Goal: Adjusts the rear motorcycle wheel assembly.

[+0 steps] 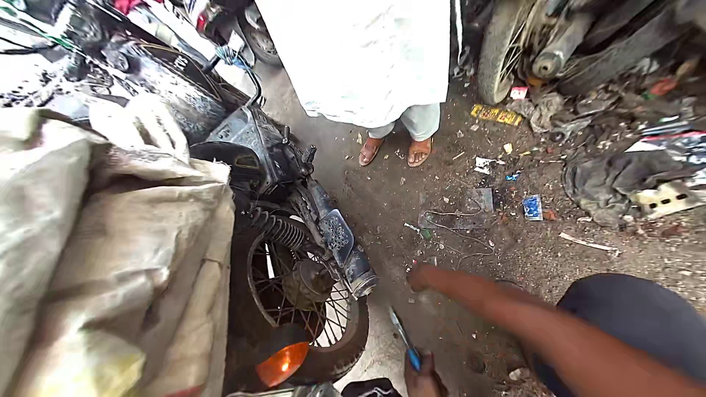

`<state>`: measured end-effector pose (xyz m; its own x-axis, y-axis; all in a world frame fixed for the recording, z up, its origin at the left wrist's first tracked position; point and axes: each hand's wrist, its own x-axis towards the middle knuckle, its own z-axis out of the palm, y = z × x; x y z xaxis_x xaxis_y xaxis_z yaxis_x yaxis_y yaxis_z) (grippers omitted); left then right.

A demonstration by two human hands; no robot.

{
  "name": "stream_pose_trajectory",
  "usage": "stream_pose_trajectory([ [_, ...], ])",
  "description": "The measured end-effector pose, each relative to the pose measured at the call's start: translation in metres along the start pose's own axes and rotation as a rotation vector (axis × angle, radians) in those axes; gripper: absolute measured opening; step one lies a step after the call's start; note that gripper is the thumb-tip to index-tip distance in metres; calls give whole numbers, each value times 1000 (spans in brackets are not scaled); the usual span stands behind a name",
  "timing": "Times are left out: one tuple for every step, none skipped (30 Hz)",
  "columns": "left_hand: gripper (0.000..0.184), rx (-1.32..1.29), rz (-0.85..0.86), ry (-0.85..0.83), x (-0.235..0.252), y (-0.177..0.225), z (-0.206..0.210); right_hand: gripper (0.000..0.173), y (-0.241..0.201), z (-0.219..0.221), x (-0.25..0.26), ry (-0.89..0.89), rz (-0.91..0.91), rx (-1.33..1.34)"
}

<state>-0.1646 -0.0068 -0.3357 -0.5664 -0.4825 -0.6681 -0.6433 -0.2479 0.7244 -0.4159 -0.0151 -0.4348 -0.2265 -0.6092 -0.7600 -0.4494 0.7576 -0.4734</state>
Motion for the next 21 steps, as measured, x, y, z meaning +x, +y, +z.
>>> stream_pose_trajectory([
  [20,24,-28,57,21,6,1,49,5,-31,-16,-28,35,-13],
  [21,52,-33,92,38,10,1,57,6,-59,-34,-47,71,69],
  [21,88,-17,106,51,15,3,66,2,-81,-52,-71,79,163],
  [25,137,23,112,63,23,5,73,-5,-98,-72,-91,66,260],
  [31,187,72,110,74,35,9,77,-11,-107,-90,-112,50,366],
  [38,227,117,109,83,48,16,80,-14,-108,-105,-146,36,469],
  [46,256,155,110,90,61,27,80,-12,-106,-114,-168,18,553],
  [56,268,189,111,95,71,38,79,-9,-100,-120,-179,0,608],
  [65,257,236,114,99,77,49,77,-5,-93,-118,-192,-33,644],
  [72,208,305,113,105,84,59,74,1,-88,-108,-178,-81,669],
  [77,131,405,101,116,90,67,67,7,-84,-90,-119,-130,689],
  [79,72,503,92,128,89,72,58,12,-79,-73,-50,-152,722],
  [80,57,558,85,140,83,73,54,18,-71,-59,-4,-167,793],
  [77,79,573,71,146,73,67,55,27,-63,-45,4,-166,890],
  [70,139,564,82,149,59,58,55,38,-52,-25,23,-138,979],
  [60,180,524,106,152,44,47,53,50,-42,-2,45,-83,1036],
  [49,161,421,129,154,28,34,48,62,-33,23,60,-19,1049],
  [40,76,300,165,160,7,18,43,72,-25,49,42,40,1017],
  [37,-30,164,215,166,-14,0,40,79,-18,71,-2,93,954],
  [37,-121,51,284,174,-30,-17,36,80,-18,92,-49,112,894],
  [39,-181,-7,360,186,-38,-32,33,78,-26,111,-77,94,872],
])
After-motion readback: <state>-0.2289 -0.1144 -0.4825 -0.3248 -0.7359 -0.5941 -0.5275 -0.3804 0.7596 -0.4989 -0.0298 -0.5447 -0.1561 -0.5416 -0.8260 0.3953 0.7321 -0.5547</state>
